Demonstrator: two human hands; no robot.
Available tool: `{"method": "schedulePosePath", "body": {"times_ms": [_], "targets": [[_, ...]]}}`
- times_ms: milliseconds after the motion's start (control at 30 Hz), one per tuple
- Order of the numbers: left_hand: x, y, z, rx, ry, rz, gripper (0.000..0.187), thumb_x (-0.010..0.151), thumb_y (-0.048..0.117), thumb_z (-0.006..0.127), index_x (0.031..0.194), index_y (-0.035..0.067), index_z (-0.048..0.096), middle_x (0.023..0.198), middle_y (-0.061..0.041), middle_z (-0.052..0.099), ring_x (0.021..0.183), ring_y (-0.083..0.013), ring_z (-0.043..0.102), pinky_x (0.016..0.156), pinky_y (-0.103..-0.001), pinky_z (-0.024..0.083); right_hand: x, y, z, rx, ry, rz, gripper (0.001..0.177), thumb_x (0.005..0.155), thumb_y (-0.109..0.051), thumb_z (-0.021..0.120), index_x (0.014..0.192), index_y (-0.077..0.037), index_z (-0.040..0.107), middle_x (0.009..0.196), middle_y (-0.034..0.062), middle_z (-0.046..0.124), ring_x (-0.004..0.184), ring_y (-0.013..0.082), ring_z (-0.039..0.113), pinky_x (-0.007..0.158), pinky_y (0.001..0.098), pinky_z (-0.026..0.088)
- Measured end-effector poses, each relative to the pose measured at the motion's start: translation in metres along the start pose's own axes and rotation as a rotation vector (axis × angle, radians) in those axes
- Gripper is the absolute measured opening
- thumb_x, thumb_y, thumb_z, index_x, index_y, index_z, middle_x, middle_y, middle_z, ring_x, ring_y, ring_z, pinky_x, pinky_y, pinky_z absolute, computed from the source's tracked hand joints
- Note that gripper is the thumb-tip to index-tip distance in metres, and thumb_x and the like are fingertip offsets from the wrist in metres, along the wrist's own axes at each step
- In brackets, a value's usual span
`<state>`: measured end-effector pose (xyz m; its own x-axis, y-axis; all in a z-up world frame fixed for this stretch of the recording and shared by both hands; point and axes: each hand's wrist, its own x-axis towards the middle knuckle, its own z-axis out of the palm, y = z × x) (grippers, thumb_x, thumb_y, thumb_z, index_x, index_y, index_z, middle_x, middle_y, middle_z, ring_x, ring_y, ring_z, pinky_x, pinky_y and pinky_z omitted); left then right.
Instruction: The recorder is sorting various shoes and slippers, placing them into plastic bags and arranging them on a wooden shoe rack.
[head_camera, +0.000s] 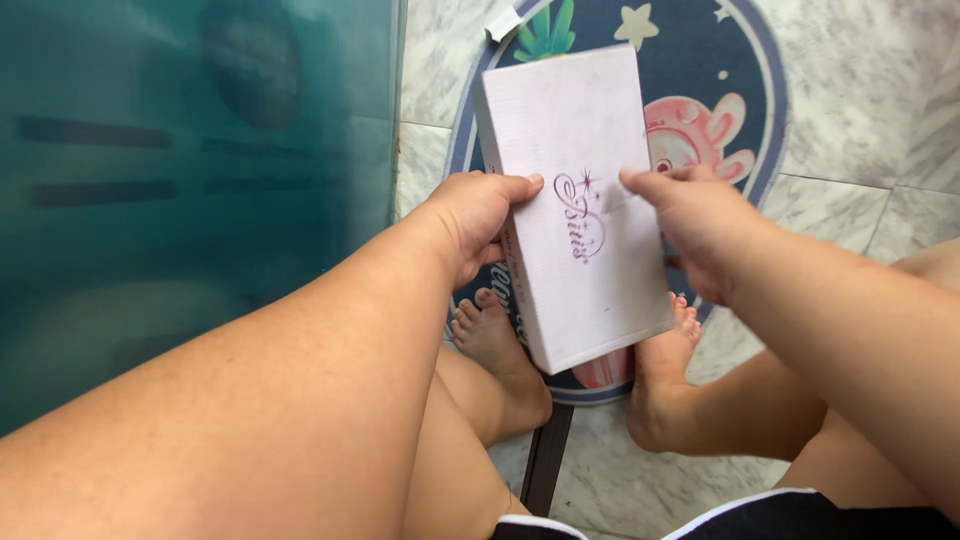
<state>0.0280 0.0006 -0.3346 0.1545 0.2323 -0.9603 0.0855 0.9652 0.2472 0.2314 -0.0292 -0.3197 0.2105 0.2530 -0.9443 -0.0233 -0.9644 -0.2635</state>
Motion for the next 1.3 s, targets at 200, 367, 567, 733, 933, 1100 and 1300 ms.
{"method": "schedulePosePath", "body": {"times_ms": [200,367,567,733,933,1100,1300], "targets": [[-0.077,0.041,0.027,-0.071,-0.096,0.064,0.055,0.089,0.028,0.063,0.132,-0.006,0.059,0.123,-0.019,0.073,0.113,-0.0309,0.069,0.098,-0.045,0.052,-0.08,-0.039,-0.045,-0.027,-0.073,-0.073,0.075,0.084,-0.048,0.07,0.14,-0.002,0.054,0.14,0.0226,0.062,0.132,0.0353,0.057,0.113,0.0514,0.041],[-0.175,0.075,0.057,0.049,0.022,0.12,0.053,0.091,0.033,0.064,0.127,-0.006,0.063,0.117,-0.019,0.075,0.111,-0.03,0.07,0.099,-0.042,0.05,-0.16,-0.05,-0.08,0.094,-0.043,-0.104,0.071,0.086,-0.042,0.074,0.136,0.002,0.051,0.133,0.0239,0.067,0.129,0.0376,0.06,0.109,0.053,0.045],[-0.262,0.098,0.09,0.036,0.062,0.205,0.044,0.089,0.032,0.065,0.123,0.005,0.068,0.113,-0.011,0.075,0.107,-0.0275,0.068,0.096,-0.043,0.052,-0.261,-0.056,-0.115,0.187,-0.061,-0.082,0.062,0.085,-0.046,0.069,0.13,-0.004,0.065,0.121,0.0124,0.071,0.114,0.0264,0.063,0.104,0.0418,0.046],[-0.341,0.121,0.125,0.14,0.04,0.199,0.043,0.09,0.035,0.063,0.127,0.014,0.07,0.116,-0.006,0.075,0.106,-0.0235,0.065,0.093,-0.042,0.047,-0.342,-0.049,-0.139,0.324,-0.08,-0.039,0.064,0.085,-0.052,0.063,0.131,-0.007,0.064,0.119,0.0116,0.07,0.107,0.0279,0.063,0.093,0.0416,0.048],[-0.41,0.128,0.166,0.092,-0.217,0.035,0.059,0.092,0.052,0.051,0.133,0.011,0.063,0.123,-0.016,0.075,0.112,-0.0286,0.071,0.094,-0.042,0.055,-0.424,-0.057,-0.18,0.417,-0.056,-0.048,0.063,0.085,-0.052,0.059,0.135,-0.013,0.061,0.126,0.0095,0.071,0.109,0.0228,0.064,0.1,0.0412,0.047],[-0.455,0.13,0.206,0.185,-0.211,0.039,0.066,0.085,0.062,0.055,0.127,0.013,0.069,0.11,-0.012,0.077,0.104,-0.0268,0.072,0.088,-0.042,0.056,-0.476,-0.061,-0.23,0.515,-0.133,-0.091,0.068,0.086,-0.054,0.061,0.138,-0.01,0.06,0.128,0.0135,0.074,0.119,0.0244,0.069,0.103,0.0407,0.051],[-0.481,0.134,0.249,0.415,-0.136,0.168,0.078,0.091,0.071,0.058,0.132,0.007,0.074,0.1,-0.014,0.067,0.086,-0.0278,0.045,0.077,-0.04,0.039,-0.528,-0.055,-0.261,0.629,-0.006,-0.155,0.07,0.088,-0.055,0.06,0.139,-0.009,0.057,0.13,0.0194,0.072,0.121,0.0275,0.069,0.103,0.042,0.053]]}}
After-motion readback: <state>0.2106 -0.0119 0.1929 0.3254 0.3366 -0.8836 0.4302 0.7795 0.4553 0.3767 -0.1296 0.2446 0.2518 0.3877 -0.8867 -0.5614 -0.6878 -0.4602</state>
